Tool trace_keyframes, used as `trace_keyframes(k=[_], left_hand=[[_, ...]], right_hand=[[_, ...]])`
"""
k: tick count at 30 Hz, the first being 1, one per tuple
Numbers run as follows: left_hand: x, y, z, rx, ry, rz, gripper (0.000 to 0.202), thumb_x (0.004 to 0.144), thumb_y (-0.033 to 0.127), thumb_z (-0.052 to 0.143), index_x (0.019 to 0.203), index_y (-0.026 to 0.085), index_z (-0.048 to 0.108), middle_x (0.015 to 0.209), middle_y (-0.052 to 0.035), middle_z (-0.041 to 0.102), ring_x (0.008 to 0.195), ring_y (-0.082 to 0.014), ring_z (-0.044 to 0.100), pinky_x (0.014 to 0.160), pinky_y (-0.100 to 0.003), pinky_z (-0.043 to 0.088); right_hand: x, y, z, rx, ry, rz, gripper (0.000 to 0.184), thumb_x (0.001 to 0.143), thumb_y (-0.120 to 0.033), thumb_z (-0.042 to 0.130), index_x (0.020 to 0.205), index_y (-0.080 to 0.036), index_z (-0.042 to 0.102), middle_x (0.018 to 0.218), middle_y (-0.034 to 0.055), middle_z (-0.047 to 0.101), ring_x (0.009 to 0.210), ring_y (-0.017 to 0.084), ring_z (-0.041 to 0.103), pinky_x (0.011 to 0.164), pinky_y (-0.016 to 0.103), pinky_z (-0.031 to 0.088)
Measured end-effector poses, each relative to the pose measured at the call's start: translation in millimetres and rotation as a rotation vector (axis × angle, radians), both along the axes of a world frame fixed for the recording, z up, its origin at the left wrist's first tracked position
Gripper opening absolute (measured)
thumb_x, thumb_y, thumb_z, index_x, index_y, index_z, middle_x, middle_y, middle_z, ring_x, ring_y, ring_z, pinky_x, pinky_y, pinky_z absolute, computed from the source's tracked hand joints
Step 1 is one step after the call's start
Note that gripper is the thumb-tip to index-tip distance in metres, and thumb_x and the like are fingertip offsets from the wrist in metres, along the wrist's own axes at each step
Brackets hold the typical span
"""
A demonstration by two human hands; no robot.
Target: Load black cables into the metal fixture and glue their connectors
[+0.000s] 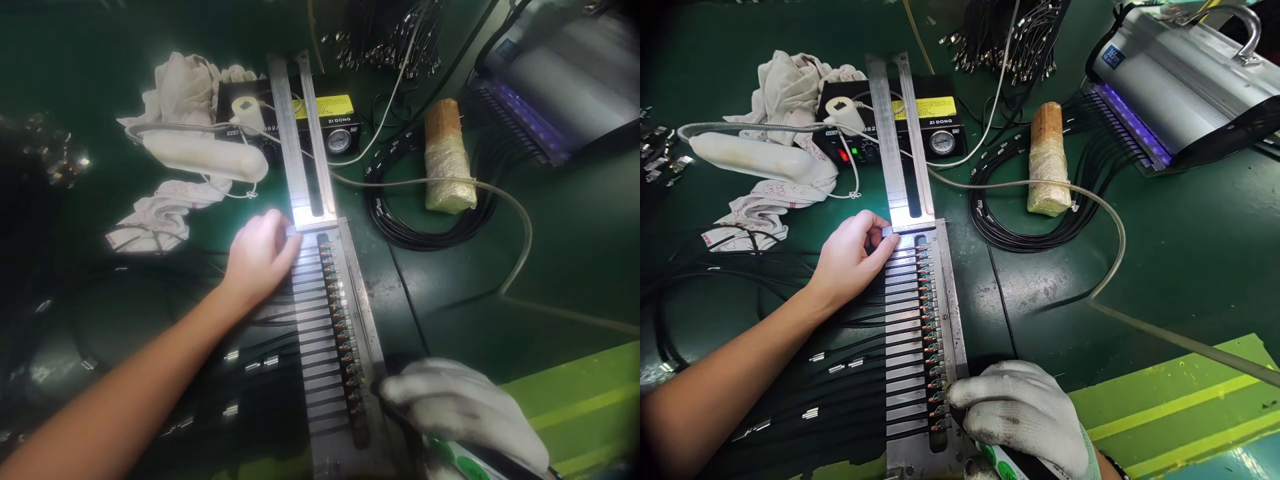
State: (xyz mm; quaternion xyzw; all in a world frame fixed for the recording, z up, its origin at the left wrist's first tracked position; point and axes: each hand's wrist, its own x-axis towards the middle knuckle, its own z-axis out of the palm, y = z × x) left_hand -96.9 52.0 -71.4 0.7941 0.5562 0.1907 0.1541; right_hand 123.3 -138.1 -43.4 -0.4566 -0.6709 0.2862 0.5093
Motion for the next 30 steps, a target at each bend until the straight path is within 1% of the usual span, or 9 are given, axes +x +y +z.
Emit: trace_keyframes(k=[5, 9, 15, 19, 22, 26, 30], left_hand=[[0, 0, -0.6, -0.001, -0.002, -0.004, 0.016, 0.09, 0.039, 0.05, 0.086, 0.023, 0.047, 0.071, 0.0005, 0.052, 0.07, -0.02, 0.05, 0.063, -0.033, 0.038], [0, 1, -0.7, -0.005, -0.008, -0.004, 0.016, 0.089, 0.038, 0.05, 0.085, 0.023, 0.047, 0.071, 0.0005, 0.051, 0.07, -0.0199, 0.05, 0.063, -0.033, 0.038], [-1, 0, -0.8, -0.006, -0.007, 0.0, 0.016, 0.089, 0.038, 0.051, 0.086, 0.024, 0.048, 0.072, 0.0005, 0.052, 0.071, -0.02, 0.051, 0.063, -0.033, 0.039], [0, 0, -0.6, -0.002, -0.008, 0.0, 0.015, 0.09, 0.038, 0.051, 0.085, 0.024, 0.047, 0.071, 0.0007, 0.052, 0.07, -0.02, 0.05, 0.063, -0.033, 0.039], [0, 1, -0.4, -0.001, -0.012, -0.004, 0.016, 0.09, 0.038, 0.05, 0.085, 0.024, 0.047, 0.071, 0.0007, 0.051, 0.069, -0.0199, 0.05, 0.063, -0.033, 0.038], [-1, 1, -0.7, 0.0, -0.017, -0.01, 0.016, 0.089, 0.038, 0.05, 0.085, 0.023, 0.048, 0.071, 0.0006, 0.051, 0.069, -0.0199, 0.049, 0.062, -0.033, 0.037], [-2, 1, -1.3, 0.002, -0.015, -0.01, 0.016, 0.089, 0.038, 0.051, 0.085, 0.023, 0.048, 0.071, 0.0005, 0.051, 0.069, -0.0199, 0.049, 0.062, -0.033, 0.037]], right_hand=[[-1, -2, -0.3, -0.01, -0.003, 0.0, 0.014, 0.098, -0.032, 0.059, 0.094, -0.02, 0.064, 0.092, 0.0059, 0.076, 0.078, 0.019, 0.074, 0.078, 0.029, 0.061], [2, -2, -2.8, 0.001, -0.014, 0.006, 0.014, 0.097, -0.033, 0.06, 0.096, -0.02, 0.063, 0.093, 0.0066, 0.075, 0.078, 0.02, 0.074, 0.078, 0.03, 0.061], [9, 4, -7.1, 0.035, -0.063, 0.063, 0.014, 0.096, -0.032, 0.062, 0.097, -0.018, 0.062, 0.096, 0.0083, 0.075, 0.082, 0.02, 0.074, 0.08, 0.028, 0.06], [8, 1, -5.5, 0.028, -0.072, 0.054, 0.014, 0.097, -0.032, 0.061, 0.098, -0.018, 0.063, 0.097, 0.0082, 0.076, 0.083, 0.02, 0.074, 0.081, 0.03, 0.06], [5, 0, -5.7, 0.025, -0.05, 0.033, 0.013, 0.097, -0.032, 0.061, 0.098, -0.018, 0.062, 0.097, 0.007, 0.075, 0.084, 0.019, 0.074, 0.083, 0.029, 0.059], [6, 1, -6.9, 0.06, -0.064, 0.062, 0.014, 0.094, -0.03, 0.064, 0.099, -0.017, 0.062, 0.099, 0.0069, 0.074, 0.086, 0.018, 0.074, 0.086, 0.027, 0.057], [13, 1, -2.6, 0.07, -0.109, 0.057, 0.012, 0.096, -0.029, 0.061, 0.098, -0.017, 0.062, 0.099, 0.0085, 0.075, 0.085, 0.02, 0.075, 0.084, 0.029, 0.06]])
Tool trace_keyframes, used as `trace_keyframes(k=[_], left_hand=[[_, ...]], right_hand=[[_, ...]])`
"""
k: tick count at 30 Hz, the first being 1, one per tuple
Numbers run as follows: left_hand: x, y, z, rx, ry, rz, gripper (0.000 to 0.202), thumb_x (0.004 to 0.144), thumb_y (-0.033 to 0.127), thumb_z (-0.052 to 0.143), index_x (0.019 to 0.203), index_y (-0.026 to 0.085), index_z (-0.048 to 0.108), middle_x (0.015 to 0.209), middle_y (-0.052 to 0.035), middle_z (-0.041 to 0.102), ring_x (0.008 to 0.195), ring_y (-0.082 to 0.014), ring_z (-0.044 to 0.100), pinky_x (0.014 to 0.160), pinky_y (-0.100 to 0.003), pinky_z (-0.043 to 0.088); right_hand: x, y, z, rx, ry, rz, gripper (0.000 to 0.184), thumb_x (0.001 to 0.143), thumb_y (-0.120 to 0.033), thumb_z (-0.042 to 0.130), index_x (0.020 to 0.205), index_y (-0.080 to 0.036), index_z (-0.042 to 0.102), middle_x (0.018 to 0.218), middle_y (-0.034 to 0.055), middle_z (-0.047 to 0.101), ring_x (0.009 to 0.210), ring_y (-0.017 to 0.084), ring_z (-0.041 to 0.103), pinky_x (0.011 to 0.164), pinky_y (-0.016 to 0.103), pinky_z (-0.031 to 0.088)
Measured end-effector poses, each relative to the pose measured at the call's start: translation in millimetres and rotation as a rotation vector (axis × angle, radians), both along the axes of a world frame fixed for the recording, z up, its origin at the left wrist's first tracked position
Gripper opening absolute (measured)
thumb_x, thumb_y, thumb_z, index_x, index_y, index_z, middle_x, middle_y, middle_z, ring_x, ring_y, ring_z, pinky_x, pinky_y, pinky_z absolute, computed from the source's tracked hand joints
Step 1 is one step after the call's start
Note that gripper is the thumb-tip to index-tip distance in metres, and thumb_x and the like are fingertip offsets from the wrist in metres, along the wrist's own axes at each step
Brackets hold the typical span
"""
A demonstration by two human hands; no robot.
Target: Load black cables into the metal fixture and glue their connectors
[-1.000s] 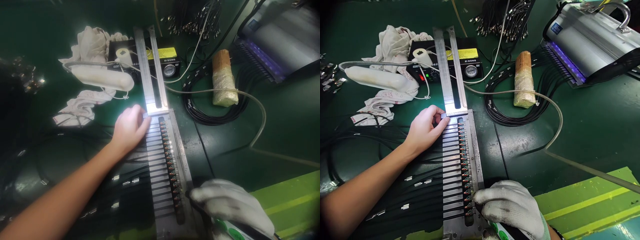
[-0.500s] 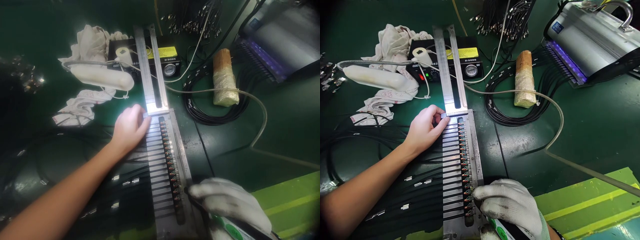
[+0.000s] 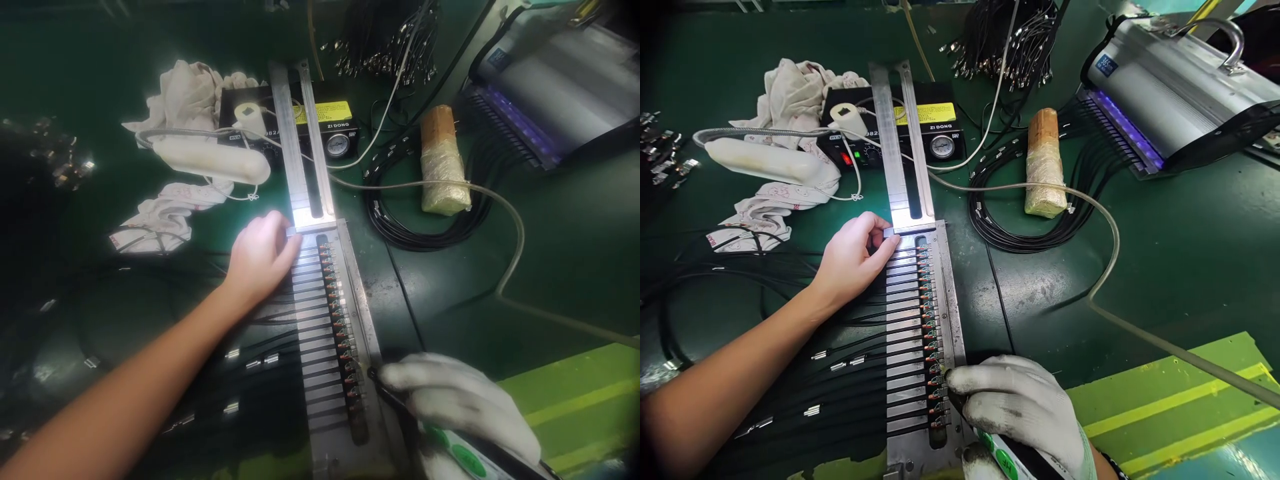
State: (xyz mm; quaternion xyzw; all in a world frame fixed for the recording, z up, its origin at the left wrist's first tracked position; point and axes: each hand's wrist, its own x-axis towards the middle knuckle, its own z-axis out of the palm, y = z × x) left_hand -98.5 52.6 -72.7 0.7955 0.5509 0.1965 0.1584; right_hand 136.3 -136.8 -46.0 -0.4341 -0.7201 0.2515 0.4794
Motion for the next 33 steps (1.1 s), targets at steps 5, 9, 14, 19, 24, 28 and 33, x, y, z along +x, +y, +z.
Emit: trace_keyframes(k=[5, 9, 14, 19, 24, 28, 33], left_hand=[[1, 0, -0.4, 0.005, 0.0, -0.002, 0.016, 0.089, 0.038, 0.051, 0.086, 0.023, 0.047, 0.071, 0.0006, 0.051, 0.068, -0.02, 0.049, 0.061, -0.033, 0.036], [1, 0, -0.8, 0.004, 0.001, 0.002, 0.017, 0.09, 0.039, 0.05, 0.086, 0.023, 0.048, 0.071, 0.0007, 0.052, 0.069, -0.0194, 0.049, 0.062, -0.032, 0.037], [1, 0, -0.2, 0.009, 0.002, 0.003, 0.018, 0.089, 0.039, 0.05, 0.085, 0.022, 0.048, 0.071, 0.0006, 0.052, 0.068, -0.019, 0.049, 0.06, -0.032, 0.037], [1, 0, 0.1, 0.006, 0.012, 0.006, 0.017, 0.089, 0.039, 0.05, 0.085, 0.023, 0.047, 0.071, 0.0008, 0.052, 0.067, -0.0188, 0.049, 0.06, -0.032, 0.036], [0, 1, -1.4, 0.015, 0.006, -0.002, 0.017, 0.089, 0.039, 0.051, 0.085, 0.023, 0.048, 0.071, 0.0008, 0.051, 0.069, -0.0192, 0.049, 0.062, -0.032, 0.037], [0, 1, -1.9, 0.007, -0.003, -0.001, 0.017, 0.089, 0.038, 0.051, 0.085, 0.022, 0.048, 0.07, 0.0009, 0.051, 0.068, -0.019, 0.049, 0.061, -0.032, 0.036], [0, 1, -2.4, 0.011, -0.001, -0.001, 0.017, 0.089, 0.039, 0.051, 0.085, 0.022, 0.048, 0.071, 0.001, 0.051, 0.069, -0.0188, 0.049, 0.061, -0.032, 0.036]], right_hand=[[6, 1, 13.1, 0.062, -0.061, 0.068, 0.014, 0.1, -0.031, 0.054, 0.095, -0.02, 0.061, 0.093, 0.0075, 0.076, 0.077, 0.02, 0.076, 0.077, 0.029, 0.064], [0, 1, 17.7, 0.043, -0.12, 0.054, 0.029, 0.103, -0.039, 0.052, 0.083, -0.019, 0.059, 0.084, 0.0047, 0.077, 0.07, 0.015, 0.075, 0.08, 0.02, 0.061], [1, -3, 5.0, 0.081, -0.127, 0.113, 0.022, 0.102, -0.035, 0.052, 0.09, -0.017, 0.06, 0.092, 0.0076, 0.077, 0.077, 0.016, 0.075, 0.086, 0.024, 0.06], [6, -3, -1.0, 0.084, -0.134, 0.147, 0.011, 0.097, -0.025, 0.054, 0.095, -0.017, 0.06, 0.097, 0.0091, 0.076, 0.08, 0.018, 0.075, 0.085, 0.027, 0.061], [6, -2, -1.2, 0.069, -0.111, 0.154, 0.013, 0.099, -0.028, 0.053, 0.097, -0.018, 0.06, 0.097, 0.0083, 0.076, 0.079, 0.019, 0.076, 0.081, 0.027, 0.062], [10, -4, -2.4, 0.072, -0.137, 0.184, 0.015, 0.102, -0.027, 0.05, 0.097, -0.017, 0.06, 0.099, 0.0085, 0.076, 0.08, 0.018, 0.075, 0.082, 0.028, 0.062], [11, -6, -1.7, 0.074, -0.134, 0.196, 0.015, 0.103, -0.026, 0.049, 0.097, -0.017, 0.059, 0.099, 0.0082, 0.076, 0.081, 0.017, 0.075, 0.085, 0.028, 0.061]])
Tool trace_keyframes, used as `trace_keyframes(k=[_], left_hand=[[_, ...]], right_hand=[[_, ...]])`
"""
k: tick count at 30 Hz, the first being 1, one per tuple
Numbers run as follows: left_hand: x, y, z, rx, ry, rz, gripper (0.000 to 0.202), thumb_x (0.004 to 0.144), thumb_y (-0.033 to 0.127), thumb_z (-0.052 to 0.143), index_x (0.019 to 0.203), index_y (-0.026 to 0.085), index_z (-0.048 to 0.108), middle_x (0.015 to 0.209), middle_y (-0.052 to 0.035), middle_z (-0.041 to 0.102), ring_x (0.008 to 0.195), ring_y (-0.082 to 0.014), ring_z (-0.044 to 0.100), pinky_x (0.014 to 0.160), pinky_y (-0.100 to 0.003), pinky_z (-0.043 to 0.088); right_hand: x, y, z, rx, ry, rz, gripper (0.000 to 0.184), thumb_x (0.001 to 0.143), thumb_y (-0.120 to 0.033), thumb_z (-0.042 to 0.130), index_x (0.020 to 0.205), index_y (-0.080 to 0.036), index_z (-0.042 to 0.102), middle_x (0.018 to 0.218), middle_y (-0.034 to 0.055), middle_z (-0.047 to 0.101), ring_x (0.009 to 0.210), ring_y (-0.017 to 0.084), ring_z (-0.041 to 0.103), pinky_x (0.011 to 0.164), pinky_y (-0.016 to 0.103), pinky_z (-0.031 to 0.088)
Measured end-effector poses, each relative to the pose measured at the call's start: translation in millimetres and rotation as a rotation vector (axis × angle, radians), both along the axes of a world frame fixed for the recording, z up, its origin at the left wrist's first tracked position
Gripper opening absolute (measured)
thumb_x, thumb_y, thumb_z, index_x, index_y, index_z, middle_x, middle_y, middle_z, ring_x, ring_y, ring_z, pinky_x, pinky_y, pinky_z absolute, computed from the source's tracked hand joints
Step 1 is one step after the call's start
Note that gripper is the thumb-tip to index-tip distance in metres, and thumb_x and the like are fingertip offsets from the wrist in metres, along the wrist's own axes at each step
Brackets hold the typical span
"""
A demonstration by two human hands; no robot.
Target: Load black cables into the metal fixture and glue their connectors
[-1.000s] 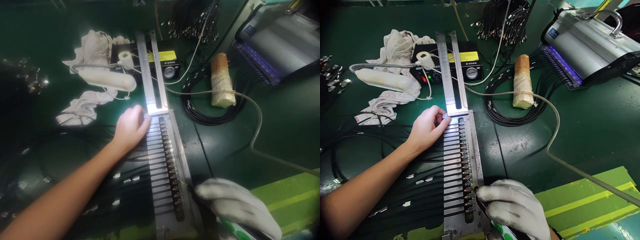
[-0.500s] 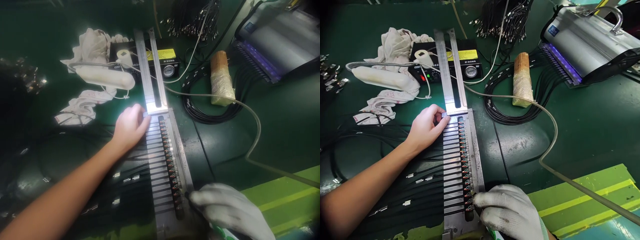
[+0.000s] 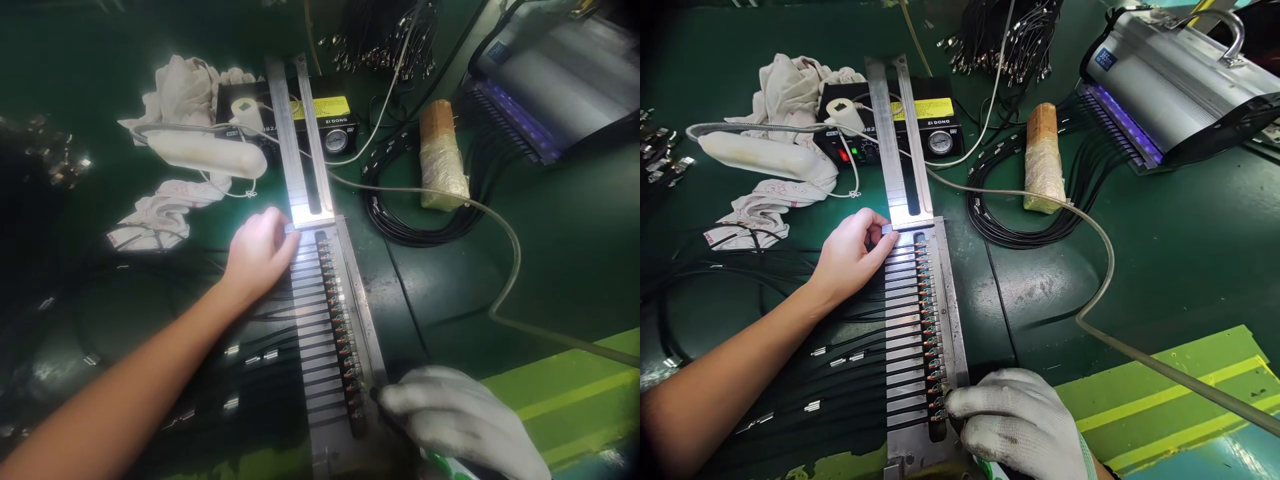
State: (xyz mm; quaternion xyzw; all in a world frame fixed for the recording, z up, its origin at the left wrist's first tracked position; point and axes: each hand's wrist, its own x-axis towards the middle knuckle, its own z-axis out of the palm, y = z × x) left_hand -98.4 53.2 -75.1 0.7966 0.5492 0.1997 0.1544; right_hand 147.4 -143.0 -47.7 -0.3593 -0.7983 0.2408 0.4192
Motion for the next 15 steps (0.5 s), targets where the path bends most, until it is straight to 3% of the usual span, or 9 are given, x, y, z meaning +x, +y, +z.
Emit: trace_keyframes(k=[15], left_hand=[[-1.6, -0.4, -0.4, 0.001, -0.006, -0.005, 0.016, 0.089, 0.039, 0.052, 0.087, 0.023, 0.049, 0.073, 0.0009, 0.052, 0.068, -0.0188, 0.049, 0.061, -0.032, 0.037]], right_hand=[[-1.8, 0.5, 1.1, 0.008, 0.002, -0.024, 0.01, 0.095, -0.023, 0.052, 0.096, -0.017, 0.06, 0.098, 0.0083, 0.076, 0.079, 0.018, 0.075, 0.084, 0.028, 0.061]])
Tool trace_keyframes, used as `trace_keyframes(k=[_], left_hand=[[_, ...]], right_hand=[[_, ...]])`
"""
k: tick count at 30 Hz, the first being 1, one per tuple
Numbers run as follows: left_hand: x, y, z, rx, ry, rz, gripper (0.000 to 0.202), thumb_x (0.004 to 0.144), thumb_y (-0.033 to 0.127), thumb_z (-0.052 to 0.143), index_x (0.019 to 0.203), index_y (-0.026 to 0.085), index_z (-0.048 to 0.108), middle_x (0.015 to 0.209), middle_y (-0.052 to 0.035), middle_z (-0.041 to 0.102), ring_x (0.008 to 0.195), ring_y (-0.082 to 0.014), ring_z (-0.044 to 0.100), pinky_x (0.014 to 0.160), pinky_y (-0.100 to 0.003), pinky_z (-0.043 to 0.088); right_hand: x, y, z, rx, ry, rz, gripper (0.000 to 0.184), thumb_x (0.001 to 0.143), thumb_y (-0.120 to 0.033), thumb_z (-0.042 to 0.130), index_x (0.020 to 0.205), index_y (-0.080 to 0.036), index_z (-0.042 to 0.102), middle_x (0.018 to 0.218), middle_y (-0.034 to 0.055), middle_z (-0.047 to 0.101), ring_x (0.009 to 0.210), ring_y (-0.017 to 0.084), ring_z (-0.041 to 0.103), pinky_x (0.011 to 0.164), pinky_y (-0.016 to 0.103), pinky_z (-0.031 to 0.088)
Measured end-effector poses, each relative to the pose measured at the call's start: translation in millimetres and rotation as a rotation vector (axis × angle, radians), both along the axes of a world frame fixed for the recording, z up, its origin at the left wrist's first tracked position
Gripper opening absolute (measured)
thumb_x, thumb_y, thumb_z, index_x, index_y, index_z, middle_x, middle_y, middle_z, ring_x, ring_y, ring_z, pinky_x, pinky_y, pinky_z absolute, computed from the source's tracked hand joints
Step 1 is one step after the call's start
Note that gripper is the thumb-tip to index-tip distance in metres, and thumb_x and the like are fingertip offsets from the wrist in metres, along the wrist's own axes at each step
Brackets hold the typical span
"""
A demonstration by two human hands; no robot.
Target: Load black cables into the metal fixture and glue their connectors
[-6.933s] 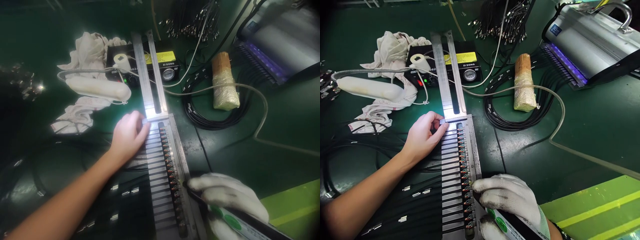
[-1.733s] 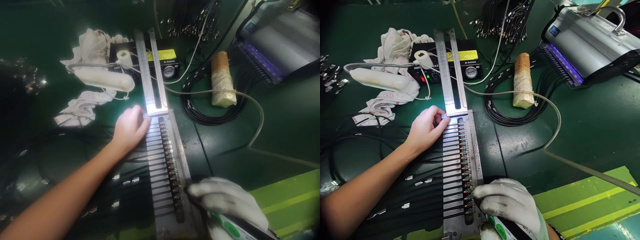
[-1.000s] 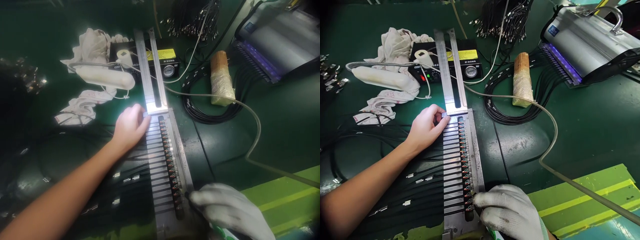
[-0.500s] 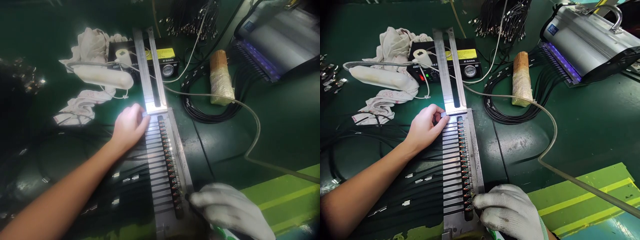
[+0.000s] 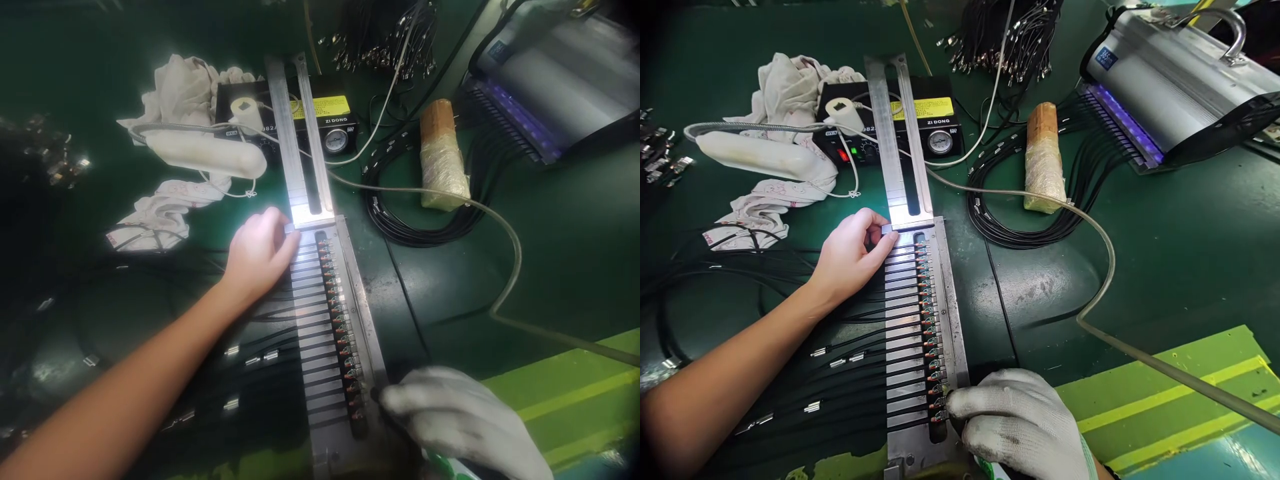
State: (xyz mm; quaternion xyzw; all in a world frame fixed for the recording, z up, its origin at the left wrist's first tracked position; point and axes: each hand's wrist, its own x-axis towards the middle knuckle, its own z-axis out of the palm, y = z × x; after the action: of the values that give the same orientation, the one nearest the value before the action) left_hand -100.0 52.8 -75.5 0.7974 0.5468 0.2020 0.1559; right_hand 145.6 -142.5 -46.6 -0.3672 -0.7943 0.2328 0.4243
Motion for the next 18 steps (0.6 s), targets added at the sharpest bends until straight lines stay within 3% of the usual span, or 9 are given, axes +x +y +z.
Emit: trace_keyframes(k=[6, 14, 18], left_hand=[[1, 0, 1.6, -0.005, 0.008, 0.005, 0.017, 0.089, 0.039, 0.051, 0.085, 0.023, 0.049, 0.072, 0.0009, 0.052, 0.068, -0.0187, 0.048, 0.06, -0.032, 0.037], [3, 0, 3.1, -0.02, 0.009, 0.012, 0.017, 0.089, 0.039, 0.051, 0.084, 0.023, 0.047, 0.072, 0.0005, 0.052, 0.068, -0.0193, 0.049, 0.061, -0.032, 0.037], [2, 0, 2.9, -0.012, 0.007, 0.011, 0.017, 0.089, 0.038, 0.051, 0.083, 0.023, 0.047, 0.071, 0.0008, 0.051, 0.067, -0.019, 0.048, 0.061, -0.032, 0.036]], right_hand=[[-3, 5, 1.0, -0.008, 0.027, -0.023, 0.007, 0.095, -0.02, 0.055, 0.097, -0.016, 0.061, 0.096, 0.0087, 0.076, 0.078, 0.019, 0.076, 0.081, 0.027, 0.063], [-5, 1, 2.1, -0.073, 0.046, -0.068, 0.011, 0.097, -0.028, 0.056, 0.099, -0.019, 0.062, 0.095, 0.0091, 0.077, 0.076, 0.022, 0.076, 0.072, 0.031, 0.065], [-9, -5, -0.5, -0.062, 0.065, -0.126, 0.011, 0.098, -0.027, 0.057, 0.097, -0.018, 0.062, 0.097, 0.0106, 0.076, 0.081, 0.022, 0.075, 0.079, 0.032, 0.063]])
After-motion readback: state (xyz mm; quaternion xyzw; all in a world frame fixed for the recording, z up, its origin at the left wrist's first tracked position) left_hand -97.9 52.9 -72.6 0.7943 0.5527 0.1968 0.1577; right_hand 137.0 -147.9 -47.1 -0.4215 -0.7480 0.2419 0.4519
